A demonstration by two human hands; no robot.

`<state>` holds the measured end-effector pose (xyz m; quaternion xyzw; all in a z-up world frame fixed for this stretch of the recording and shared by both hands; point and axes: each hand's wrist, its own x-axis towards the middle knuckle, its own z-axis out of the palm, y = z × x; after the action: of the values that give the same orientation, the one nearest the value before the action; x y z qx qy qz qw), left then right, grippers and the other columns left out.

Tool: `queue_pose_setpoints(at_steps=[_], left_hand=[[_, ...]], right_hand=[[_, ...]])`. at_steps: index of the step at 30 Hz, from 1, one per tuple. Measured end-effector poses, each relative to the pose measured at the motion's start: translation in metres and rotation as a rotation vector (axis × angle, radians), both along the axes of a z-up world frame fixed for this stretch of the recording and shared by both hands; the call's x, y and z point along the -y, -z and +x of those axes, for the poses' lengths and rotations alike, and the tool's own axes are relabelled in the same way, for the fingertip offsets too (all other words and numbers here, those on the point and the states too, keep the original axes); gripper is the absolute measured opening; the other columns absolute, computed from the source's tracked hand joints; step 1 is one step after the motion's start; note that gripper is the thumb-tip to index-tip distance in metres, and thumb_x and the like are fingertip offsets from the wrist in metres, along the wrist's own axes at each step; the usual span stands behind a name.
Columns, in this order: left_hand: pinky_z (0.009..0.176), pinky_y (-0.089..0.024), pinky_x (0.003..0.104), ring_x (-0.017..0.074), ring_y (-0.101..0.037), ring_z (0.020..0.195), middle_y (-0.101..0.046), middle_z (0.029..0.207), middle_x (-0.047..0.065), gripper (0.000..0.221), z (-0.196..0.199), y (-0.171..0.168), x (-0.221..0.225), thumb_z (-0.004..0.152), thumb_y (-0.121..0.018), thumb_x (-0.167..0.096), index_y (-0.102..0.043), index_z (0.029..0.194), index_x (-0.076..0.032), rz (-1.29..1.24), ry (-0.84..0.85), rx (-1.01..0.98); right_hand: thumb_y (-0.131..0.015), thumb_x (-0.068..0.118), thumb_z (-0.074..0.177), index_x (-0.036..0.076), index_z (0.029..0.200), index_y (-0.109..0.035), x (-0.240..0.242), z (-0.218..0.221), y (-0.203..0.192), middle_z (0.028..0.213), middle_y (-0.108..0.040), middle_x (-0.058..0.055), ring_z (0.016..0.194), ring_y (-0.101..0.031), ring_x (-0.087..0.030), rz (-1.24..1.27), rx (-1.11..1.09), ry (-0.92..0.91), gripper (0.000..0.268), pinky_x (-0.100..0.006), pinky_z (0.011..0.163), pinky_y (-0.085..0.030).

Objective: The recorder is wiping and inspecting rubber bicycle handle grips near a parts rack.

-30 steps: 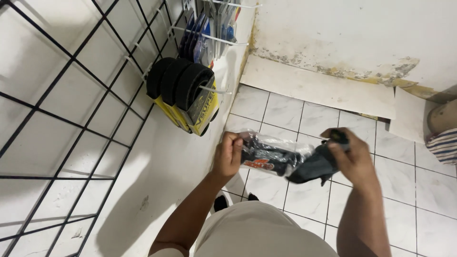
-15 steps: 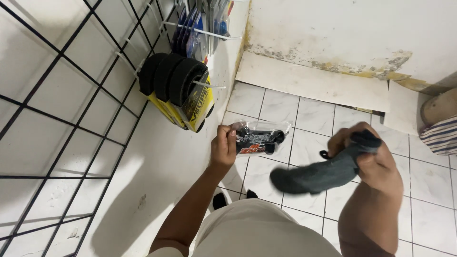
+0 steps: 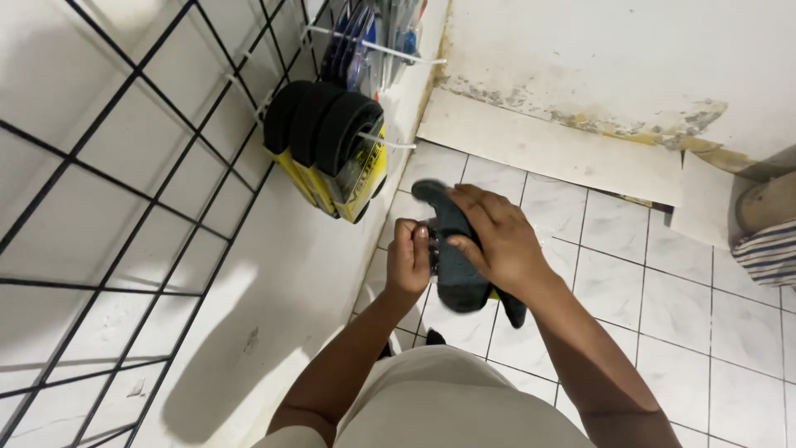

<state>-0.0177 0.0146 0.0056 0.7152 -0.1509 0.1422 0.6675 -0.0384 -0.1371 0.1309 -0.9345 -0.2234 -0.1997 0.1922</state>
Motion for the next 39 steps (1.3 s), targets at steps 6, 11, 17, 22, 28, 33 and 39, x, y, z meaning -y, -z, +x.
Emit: queue_pose_setpoints(at_steps=[6,11,17,22,28,33,39], left_hand=[[0.052,-0.052,0.042,0.0404,-0.064,0.054,-0.060,0.062,0.021,0.010,-0.003,0.002,0.005,0.103,-0.049,-0.010,-0.051,0.094,-0.006,0.115,0.016,0.153],[0.052,-0.052,0.042,0.0413,-0.064,0.056,-0.063,0.064,0.021,0.015,-0.006,-0.013,0.007,0.104,-0.048,-0.012,-0.052,0.092,-0.005,0.090,0.051,0.140],[0.055,-0.053,0.042,0.0407,-0.066,0.059,-0.063,0.067,0.020,0.018,-0.003,-0.007,0.001,0.105,-0.046,-0.016,-0.052,0.092,-0.005,0.064,0.036,0.126],[0.057,-0.053,0.042,0.0398,-0.068,0.063,-0.066,0.068,0.019,0.019,0.003,0.003,-0.006,0.106,-0.044,-0.020,-0.052,0.094,-0.008,0.080,-0.004,0.089],[0.057,-0.053,0.049,0.0458,-0.068,0.066,-0.066,0.067,0.021,0.016,-0.006,-0.013,0.005,0.104,-0.049,-0.019,-0.054,0.095,-0.007,0.182,0.022,0.124],[0.050,-0.053,0.042,0.0372,-0.065,0.052,-0.062,0.060,0.019,0.013,-0.011,-0.029,0.014,0.104,-0.048,-0.008,-0.049,0.092,-0.006,0.151,0.083,0.181],[0.053,-0.052,0.043,0.0404,-0.066,0.059,-0.061,0.064,0.020,0.016,-0.010,-0.018,0.003,0.106,-0.046,-0.016,-0.052,0.095,-0.005,0.146,0.042,0.156]], right_hand=[[-0.058,0.054,0.098,0.011,0.127,-0.066,0.014,0.016,0.045,0.092,-0.066,-0.007,0.082,-0.069,-0.029,-0.060,0.106,0.036,0.053,-0.041,0.072,-0.056],[-0.063,0.053,0.095,0.010,0.103,-0.069,0.038,0.020,0.058,0.075,-0.066,-0.007,0.066,-0.070,-0.032,0.019,0.111,-0.007,0.044,-0.041,0.062,-0.058],[-0.066,0.055,0.092,0.012,0.090,-0.067,0.070,0.017,0.062,0.068,-0.064,-0.006,0.061,-0.068,-0.030,-0.016,0.158,-0.057,0.043,-0.039,0.058,-0.057],[-0.065,0.053,0.093,0.015,0.088,-0.068,0.097,0.014,0.068,0.067,-0.065,-0.005,0.064,-0.070,-0.033,0.029,0.109,0.023,0.038,-0.042,0.062,-0.057],[-0.039,0.045,0.109,0.010,0.116,-0.066,0.057,0.003,0.067,0.101,-0.075,-0.013,0.089,-0.071,-0.041,0.353,0.027,0.181,0.044,-0.049,0.074,-0.057],[-0.049,0.050,0.105,0.011,0.103,-0.067,0.012,0.003,0.034,0.080,-0.068,-0.010,0.069,-0.070,-0.036,0.112,0.123,0.199,0.043,-0.044,0.062,-0.058],[-0.049,0.055,0.101,0.015,0.096,-0.065,0.044,0.005,0.060,0.066,-0.063,-0.005,0.058,-0.069,-0.031,0.043,0.055,0.104,0.043,-0.038,0.056,-0.057]])
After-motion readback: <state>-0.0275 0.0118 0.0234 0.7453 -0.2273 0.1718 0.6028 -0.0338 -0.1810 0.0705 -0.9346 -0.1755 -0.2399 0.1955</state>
